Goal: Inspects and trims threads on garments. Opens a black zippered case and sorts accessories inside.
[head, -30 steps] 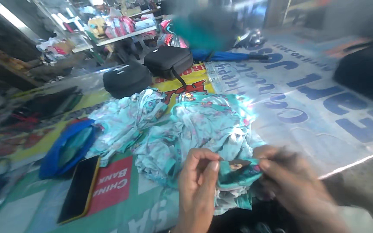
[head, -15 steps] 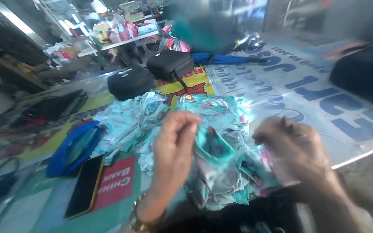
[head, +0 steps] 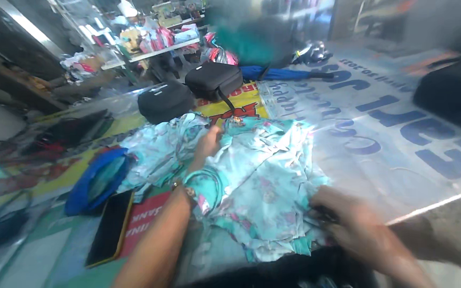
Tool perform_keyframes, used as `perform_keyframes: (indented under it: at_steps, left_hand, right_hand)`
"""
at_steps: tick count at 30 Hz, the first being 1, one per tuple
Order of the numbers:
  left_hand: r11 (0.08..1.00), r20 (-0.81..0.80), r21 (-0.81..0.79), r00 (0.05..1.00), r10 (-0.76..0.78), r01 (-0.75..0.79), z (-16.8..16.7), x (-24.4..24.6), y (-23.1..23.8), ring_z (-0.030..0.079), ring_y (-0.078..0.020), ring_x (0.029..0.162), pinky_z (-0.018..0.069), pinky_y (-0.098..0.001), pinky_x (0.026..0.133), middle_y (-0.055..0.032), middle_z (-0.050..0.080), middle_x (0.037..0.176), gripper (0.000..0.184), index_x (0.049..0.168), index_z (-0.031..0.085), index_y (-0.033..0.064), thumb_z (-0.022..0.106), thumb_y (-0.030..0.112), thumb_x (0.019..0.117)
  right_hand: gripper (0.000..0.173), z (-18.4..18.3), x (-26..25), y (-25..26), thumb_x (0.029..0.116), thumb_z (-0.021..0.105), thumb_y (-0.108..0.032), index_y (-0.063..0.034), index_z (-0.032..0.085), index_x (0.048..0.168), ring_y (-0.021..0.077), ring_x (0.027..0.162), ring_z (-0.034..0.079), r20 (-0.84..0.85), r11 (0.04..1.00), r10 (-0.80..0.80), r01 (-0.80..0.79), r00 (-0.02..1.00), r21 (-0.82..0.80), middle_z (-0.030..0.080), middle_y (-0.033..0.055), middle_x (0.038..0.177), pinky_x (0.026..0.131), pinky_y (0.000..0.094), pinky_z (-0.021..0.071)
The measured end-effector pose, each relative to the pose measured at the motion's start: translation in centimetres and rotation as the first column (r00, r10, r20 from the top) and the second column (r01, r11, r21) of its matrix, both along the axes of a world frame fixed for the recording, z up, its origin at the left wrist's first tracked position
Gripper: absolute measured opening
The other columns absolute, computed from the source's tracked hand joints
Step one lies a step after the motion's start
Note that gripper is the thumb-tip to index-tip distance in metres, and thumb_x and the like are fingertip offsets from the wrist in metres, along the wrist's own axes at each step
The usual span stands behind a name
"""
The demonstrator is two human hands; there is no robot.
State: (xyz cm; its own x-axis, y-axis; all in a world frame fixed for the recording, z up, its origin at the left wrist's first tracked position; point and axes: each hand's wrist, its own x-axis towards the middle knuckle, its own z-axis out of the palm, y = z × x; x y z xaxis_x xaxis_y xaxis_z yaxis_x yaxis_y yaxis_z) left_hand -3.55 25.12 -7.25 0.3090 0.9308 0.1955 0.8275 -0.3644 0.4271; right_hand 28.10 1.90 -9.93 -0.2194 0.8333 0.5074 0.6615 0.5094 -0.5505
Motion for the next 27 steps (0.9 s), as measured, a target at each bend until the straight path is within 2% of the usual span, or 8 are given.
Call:
perform_keyframes:
  at_steps: [2, 6, 9, 11, 14, 19, 24, 27]
  left_hand:
    - [0.993, 0.144, 0.11, 0.988, -0.063, 0.048, 0.2, -1.3, -0.5, 0.064, -0.0427, 0.112, 0.0512, -0.0601, 0.094, -0.026, 0.063, 0.127, 0.029, 0.13, 0.057, -0.0037, 0.051, 0.005, 0.1031]
    - [0.924, 0.277, 0.371, 0.961, -0.017, -0.09, 7.7, 0.8, -6.3, 0.061, -0.0319, 0.122, 0.0515, -0.0503, 0.099, -0.0213, 0.057, 0.138, 0.038, 0.137, 0.053, 0.0003, 0.05, 0.022, 0.1067]
    - [0.872, 0.262, 0.481, 0.934, -0.244, 0.093, 10.7, 4.3, -12.5, 0.066, -0.0138, 0.093, 0.0565, -0.0318, 0.08, -0.0114, 0.066, 0.11, 0.029, 0.122, 0.058, -0.0015, 0.05, 0.021, 0.106]
    - [0.881, 0.278, 0.341, 0.86, -0.428, 0.328, 9.6, 6.6, -15.2, 0.067, -0.0056, 0.081, 0.0589, -0.0252, 0.072, -0.0015, 0.068, 0.094, 0.02, 0.11, 0.065, 0.0037, 0.054, 0.019, 0.1037]
    - [0.87, 0.232, 0.117, 0.839, -0.493, 0.479, 6.4, 8.1, -16.6, 0.067, -0.0039, 0.084, 0.0573, -0.0224, 0.078, -0.001, 0.071, 0.094, 0.026, 0.11, 0.069, 0.0066, 0.049, 0.024, 0.1071]
    - [0.881, 0.125, -0.013, 0.875, -0.468, 0.474, 4.2, 8.1, -17.5, 0.068, -0.0116, 0.088, 0.0577, -0.0305, 0.077, -0.0042, 0.069, 0.097, 0.039, 0.111, 0.066, 0.0085, 0.066, 0.045, 0.0961]
    - [0.893, -0.071, 0.162, 0.908, -0.413, 0.419, 2.4, 8.8, -18.8, 0.069, -0.0211, 0.084, 0.0545, -0.0408, 0.073, -0.0055, 0.07, 0.09, 0.016, 0.101, 0.069, 0.01, 0.064, 0.023, 0.0937]
    - [0.919, 0.104, 0.235, 0.932, -0.346, 0.315, 1.9, 9.0, -19.8, 0.065, -0.0132, 0.078, 0.0516, -0.0323, 0.07, -0.0018, 0.068, 0.083, 0.013, 0.094, 0.07, 0.0106, 0.062, 0.022, 0.0954]
  right_hand:
    - [0.011, 0.2, 0.9, 0.0, 0.0939, 0.066, -0.019, -0.0095, 0.072, 0.096, -0.0026, 0.08, 0.061, -0.222, 0.998, 0.022, -0.034, 0.975, -0.049, 0.067, -0.0017, 0.093, 0.07, 0.0112, 0.0524]
    - [0.007, 2.2, 1.9, -0.7, 0.0961, 0.065, -0.015, -0.0084, 0.067, 0.099, -0.0098, 0.067, 0.059, -0.472, 0.998, -0.015, -0.014, 0.881, -0.057, 0.067, -0.0097, 0.081, 0.06, 0.0072, 0.0499]
    - [0.012, 3.4, 0.1, -1.4, 0.0994, 0.065, -0.016, -0.0042, 0.067, 0.102, -0.006, 0.076, 0.061, -0.359, 0.992, 0.109, -0.079, 0.927, 0.098, 0.068, -0.001, 0.087, 0.068, 0.0077, 0.0511]
    - [0.014, 3.6, -2.0, -2.1, 0.1016, 0.063, -0.021, -0.0084, 0.069, 0.103, 0.007, 0.073, 0.064, -0.141, 0.985, 0.138, -0.121, 0.98, 0.125, 0.069, 0.0048, 0.088, 0.062, 0.0197, 0.0527]
    - [0.018, 2.1, -4.7, -3.6, 0.0989, 0.059, -0.015, -0.0133, 0.073, 0.111, 0.0212, 0.06, 0.065, 0.182, 0.99, 0.094, -0.111, 0.979, 0.087, 0.072, 0.0097, 0.097, 0.045, 0.0353, 0.0502]
    - [0.018, 1.2, -4.7, -5.2, 0.103, 0.058, -0.021, -0.0154, 0.072, 0.113, 0.0203, 0.058, 0.063, 0.247, 0.995, 0.03, -0.052, 0.968, 0.082, 0.073, 0.0077, 0.105, 0.046, 0.034, 0.0482]
    - [0.024, -0.1, -3.9, -4.6, 0.1016, 0.064, -0.033, -0.0118, 0.069, 0.109, 0.0115, 0.082, 0.071, -0.088, 0.983, 0.039, -0.022, 0.995, 0.18, 0.074, 0.0066, 0.106, 0.065, 0.0236, 0.0567]
    - [0.049, -0.4, -4.0, -3.2, 0.0923, 0.073, -0.049, -0.0097, 0.056, 0.115, 0.0013, 0.063, 0.053, -0.281, 0.975, -0.116, 0.163, 0.953, 0.15, 0.064, 0.0038, 0.095, 0.053, 0.014, 0.0452]
